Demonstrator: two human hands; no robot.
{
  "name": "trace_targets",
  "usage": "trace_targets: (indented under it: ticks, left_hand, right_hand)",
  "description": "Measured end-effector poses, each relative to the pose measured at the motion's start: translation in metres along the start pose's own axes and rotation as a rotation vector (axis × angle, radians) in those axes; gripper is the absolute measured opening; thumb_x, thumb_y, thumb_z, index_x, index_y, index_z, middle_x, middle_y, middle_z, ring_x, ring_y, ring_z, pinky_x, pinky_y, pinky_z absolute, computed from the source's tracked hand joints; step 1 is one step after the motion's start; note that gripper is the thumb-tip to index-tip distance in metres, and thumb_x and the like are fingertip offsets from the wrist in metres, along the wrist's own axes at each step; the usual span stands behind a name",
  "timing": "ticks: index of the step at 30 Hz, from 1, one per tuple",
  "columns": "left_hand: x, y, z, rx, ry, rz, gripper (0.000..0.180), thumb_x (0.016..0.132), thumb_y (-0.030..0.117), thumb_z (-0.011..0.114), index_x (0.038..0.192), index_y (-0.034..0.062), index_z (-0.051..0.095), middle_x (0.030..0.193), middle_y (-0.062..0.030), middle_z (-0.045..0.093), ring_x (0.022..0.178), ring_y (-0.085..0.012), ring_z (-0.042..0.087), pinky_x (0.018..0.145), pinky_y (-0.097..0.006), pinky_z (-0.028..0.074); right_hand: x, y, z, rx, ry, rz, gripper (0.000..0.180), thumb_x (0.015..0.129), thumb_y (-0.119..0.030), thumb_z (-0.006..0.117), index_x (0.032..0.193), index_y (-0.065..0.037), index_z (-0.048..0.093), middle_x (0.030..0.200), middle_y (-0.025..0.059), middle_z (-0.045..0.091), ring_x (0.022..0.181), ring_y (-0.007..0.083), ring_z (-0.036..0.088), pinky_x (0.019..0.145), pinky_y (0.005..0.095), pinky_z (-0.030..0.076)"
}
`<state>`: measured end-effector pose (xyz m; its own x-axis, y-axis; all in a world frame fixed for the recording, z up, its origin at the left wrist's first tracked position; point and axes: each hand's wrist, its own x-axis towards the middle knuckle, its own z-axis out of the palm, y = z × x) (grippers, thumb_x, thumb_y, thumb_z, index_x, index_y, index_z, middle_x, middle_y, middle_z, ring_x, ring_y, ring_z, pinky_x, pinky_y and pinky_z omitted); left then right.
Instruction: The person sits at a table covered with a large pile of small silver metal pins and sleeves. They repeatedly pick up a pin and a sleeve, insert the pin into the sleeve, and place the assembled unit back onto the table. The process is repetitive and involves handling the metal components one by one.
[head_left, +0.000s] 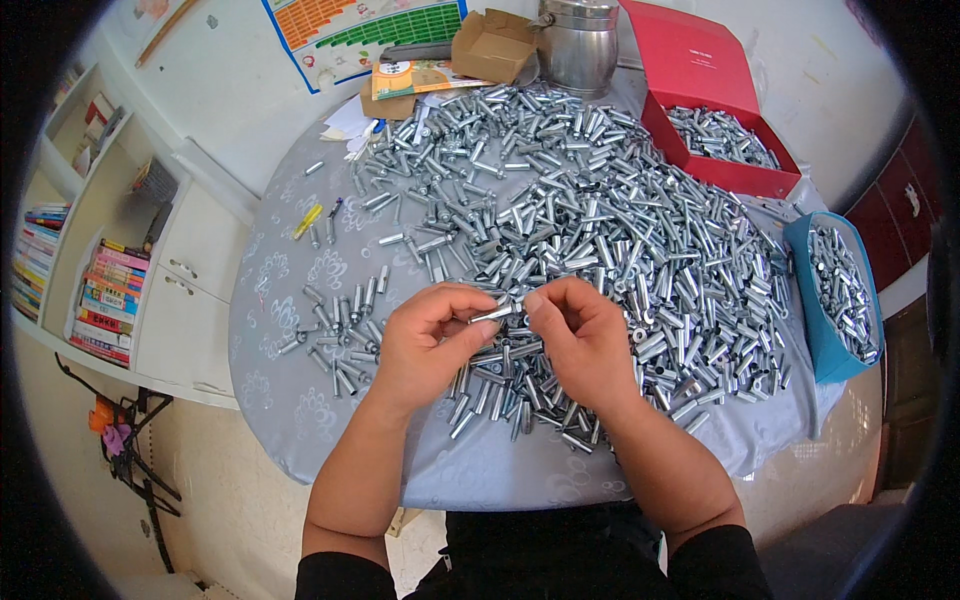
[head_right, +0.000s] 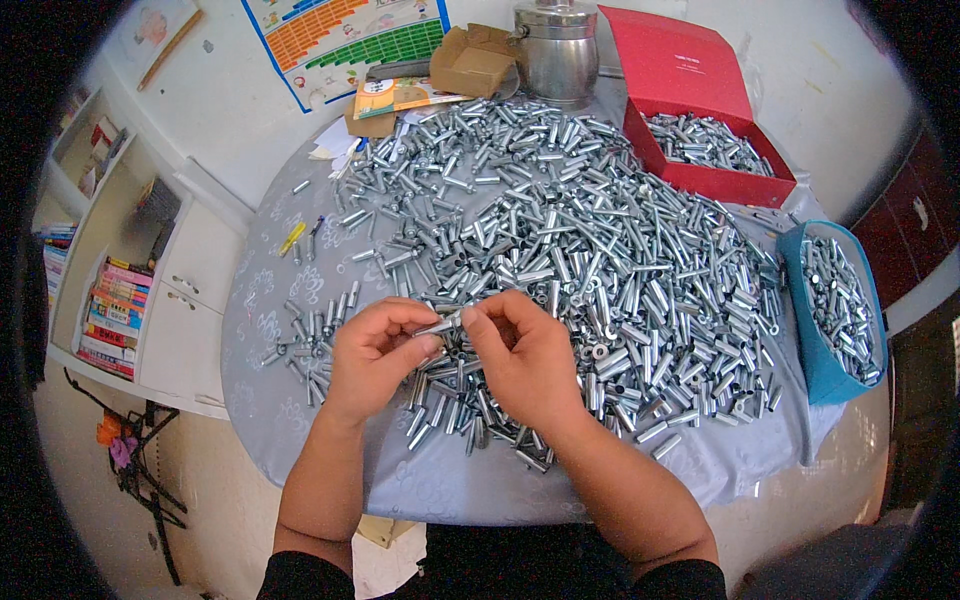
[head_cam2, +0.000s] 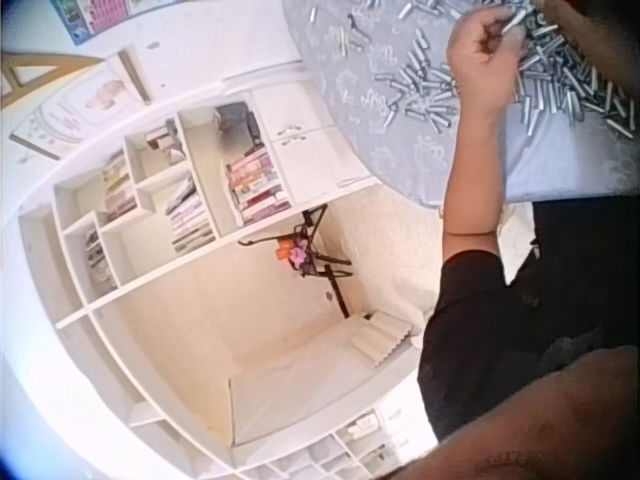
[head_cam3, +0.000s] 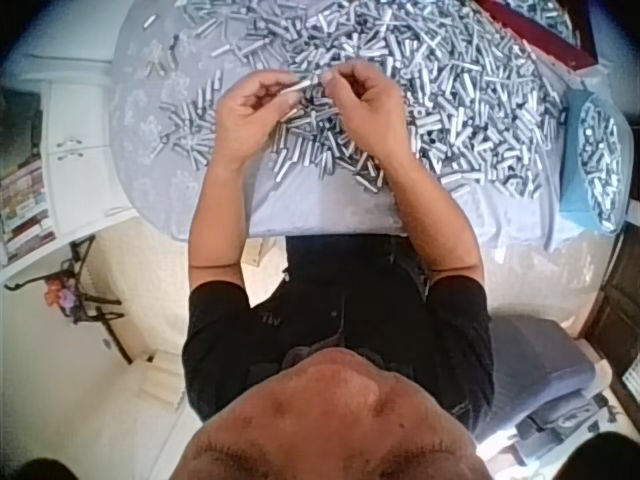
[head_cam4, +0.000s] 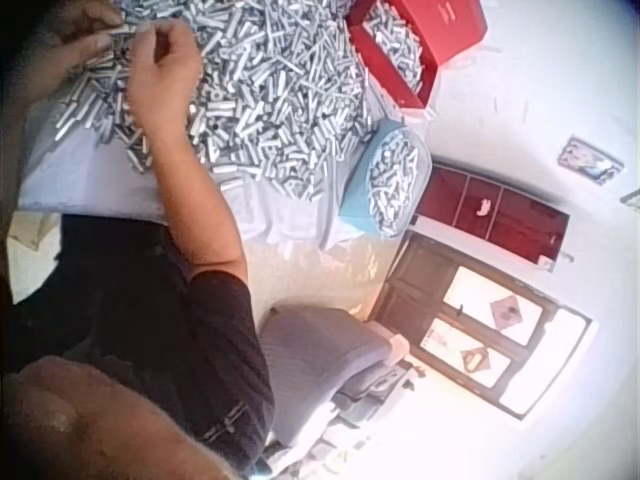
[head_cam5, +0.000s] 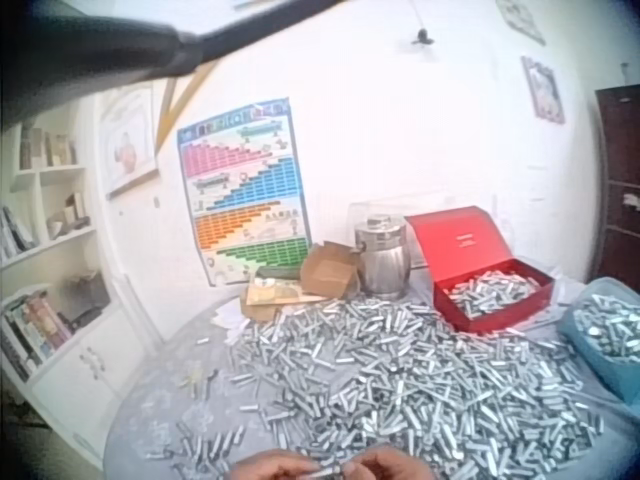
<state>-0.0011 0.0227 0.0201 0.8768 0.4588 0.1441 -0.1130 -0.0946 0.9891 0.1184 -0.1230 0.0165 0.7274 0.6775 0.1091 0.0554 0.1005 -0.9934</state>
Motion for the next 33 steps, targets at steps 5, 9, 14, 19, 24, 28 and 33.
trace_targets:
  ticks: [5,9,14,19,24,28,33]
  left_hand:
    - [0.000,0.002,0.001,-0.053,0.018,0.177,0.019,0.083,-0.008,0.065,0.101,-0.0031,0.066,0.104,-0.0108,0.062,0.089,-0.0128,0.063,0.075,-0.023,0.053]
    - [0.000,0.004,0.001,-0.037,0.034,0.212,0.021,0.084,-0.009,0.063,0.105,-0.0046,0.065,0.106,-0.0140,0.064,0.089,-0.0160,0.064,0.077,-0.026,0.055]
    - [-0.001,0.008,0.005,-0.103,0.038,0.070,0.022,0.089,-0.004,0.061,0.111,-0.0050,0.064,0.102,-0.0114,0.068,0.089,-0.0143,0.066,0.078,-0.025,0.055]
    - [0.002,0.005,0.003,-0.101,0.084,-0.052,0.020,0.091,0.002,0.061,0.110,-0.0046,0.064,0.093,-0.0099,0.069,0.081,-0.0138,0.067,0.073,-0.025,0.056]
    - [0.003,0.005,-0.002,-0.131,0.111,-0.086,0.017,0.092,0.006,0.061,0.105,-0.0037,0.065,0.086,-0.0115,0.069,0.069,-0.0154,0.067,0.062,-0.027,0.057]
    - [0.003,0.003,-0.003,-0.137,0.125,-0.056,0.016,0.092,0.008,0.061,0.102,-0.0035,0.065,0.083,-0.0115,0.069,0.065,-0.0152,0.066,0.058,-0.027,0.056]
    - [0.001,0.003,-0.003,-0.130,0.086,-0.035,0.016,0.092,0.010,0.063,0.101,-0.0032,0.065,0.082,-0.0110,0.069,0.064,-0.0137,0.065,0.058,-0.026,0.055]
  right_hand:
    - [-0.001,0.000,0.002,-0.083,-0.051,-0.015,0.023,0.094,-0.022,0.064,0.087,0.001,0.064,0.067,-0.0001,0.059,0.060,0.0044,0.050,0.054,0.0219,0.040]
    - [0.000,-0.006,-0.001,-0.145,-0.108,-0.018,0.027,0.096,-0.024,0.061,0.087,0.001,0.065,0.066,0.0012,0.060,0.059,0.0056,0.049,0.053,0.0233,0.040]
    - [-0.002,-0.010,0.000,-0.107,-0.108,-0.004,0.026,0.097,-0.022,0.059,0.088,0.001,0.065,0.067,0.0013,0.060,0.060,0.0060,0.050,0.054,0.0234,0.041]
    - [-0.002,-0.002,0.001,-0.067,-0.091,-0.032,0.020,0.096,-0.019,0.059,0.094,0.000,0.065,0.070,0.0013,0.060,0.064,0.0062,0.051,0.056,0.0233,0.042]
    - [-0.001,0.000,0.004,-0.035,-0.044,-0.091,0.016,0.093,-0.013,0.062,0.103,0.000,0.064,0.073,0.0004,0.061,0.065,0.0063,0.051,0.057,0.0235,0.042]
    - [-0.002,-0.003,0.003,-0.048,-0.069,-0.060,0.017,0.091,-0.009,0.064,0.105,0.000,0.065,0.080,0.0022,0.062,0.064,0.0052,0.050,0.056,0.0225,0.042]
    - [-0.001,0.001,0.001,-0.079,-0.061,-0.103,0.019,0.090,-0.011,0.066,0.105,-0.001,0.065,0.081,0.0021,0.063,0.061,0.0043,0.047,0.055,0.0211,0.041]
